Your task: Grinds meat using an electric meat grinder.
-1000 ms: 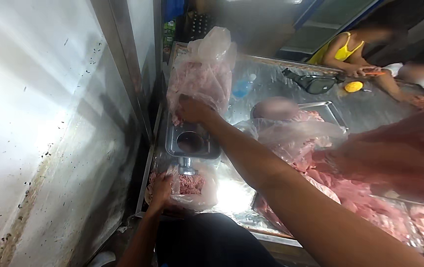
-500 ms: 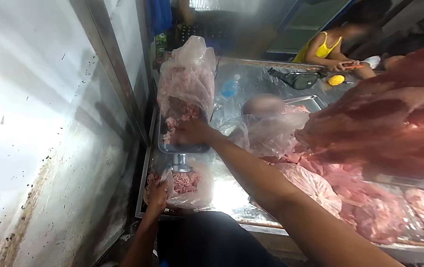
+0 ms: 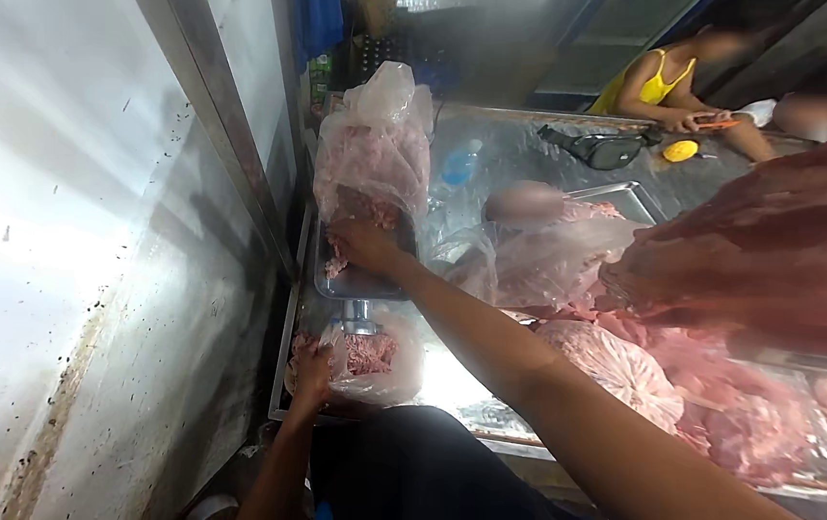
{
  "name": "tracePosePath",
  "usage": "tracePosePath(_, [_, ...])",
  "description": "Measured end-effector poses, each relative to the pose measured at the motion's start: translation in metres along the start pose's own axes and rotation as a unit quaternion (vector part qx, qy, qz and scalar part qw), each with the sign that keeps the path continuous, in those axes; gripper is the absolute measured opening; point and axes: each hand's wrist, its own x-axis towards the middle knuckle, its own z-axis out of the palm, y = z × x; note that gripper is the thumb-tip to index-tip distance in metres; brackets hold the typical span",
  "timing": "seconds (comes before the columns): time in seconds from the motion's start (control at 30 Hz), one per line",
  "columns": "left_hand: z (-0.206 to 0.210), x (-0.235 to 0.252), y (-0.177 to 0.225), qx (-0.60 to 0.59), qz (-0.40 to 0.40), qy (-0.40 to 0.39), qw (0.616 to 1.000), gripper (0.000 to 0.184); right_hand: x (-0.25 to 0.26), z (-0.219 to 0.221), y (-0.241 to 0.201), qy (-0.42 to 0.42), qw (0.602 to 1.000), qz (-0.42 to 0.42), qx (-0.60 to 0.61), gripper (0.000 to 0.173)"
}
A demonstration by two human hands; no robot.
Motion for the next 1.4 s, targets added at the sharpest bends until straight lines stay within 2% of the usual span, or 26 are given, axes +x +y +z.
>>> tracePosePath(0.2, [-0.003,0.006,-0.003,0.031,-0.012,-0.001,0.999,0.031,-0.04,-0.014,-0.001,0.134,0.979,0.112,0.102,0.029])
tracePosePath(0.27, [0.002,0.01,-0.002,0.028,-0.01,-0.004,1.0,0.028,-0.056,-0.014,-0.002,0.146,0.972,0.131,0.13,0.027])
tracePosePath(0.5, [0.017,0.005,0.02,-0.013,-0.002,-0.017,1.0,0.027,-0.083,-0.009,-0.009,0.124,0.972,0.147,0.137,0.026])
tracePosePath(0.67, [0.02,-0.003,0.011,-0.049,0.009,-0.004,0.999,0.027,-0.076,-0.008,-0.007,-0.011,0.97,0.154,0.188,0.024])
tracePosePath(0.83, [0.014,-0.011,0.001,-0.08,0.015,0.015,0.997,0.027,-0.071,0.002,-0.007,0.015,0.962,0.175,0.21,0.027])
tracePosePath(0.97, [0.011,-0.011,-0.007,-0.09,0.014,0.009,0.996,0.03,-0.068,0.002,-0.011,0.024,0.96,0.184,0.207,0.021])
tracePosePath(1.2, [0.012,-0.005,-0.009,-0.088,0.007,-0.004,0.996,0.027,-0.069,0.0,-0.02,0.08,0.981,0.145,0.102,0.019])
tracePosePath(1.4, [0.014,0.0,-0.003,-0.072,0.001,-0.01,0.997,0.022,-0.073,0.0,-0.016,0.059,0.984,0.148,0.077,0.027])
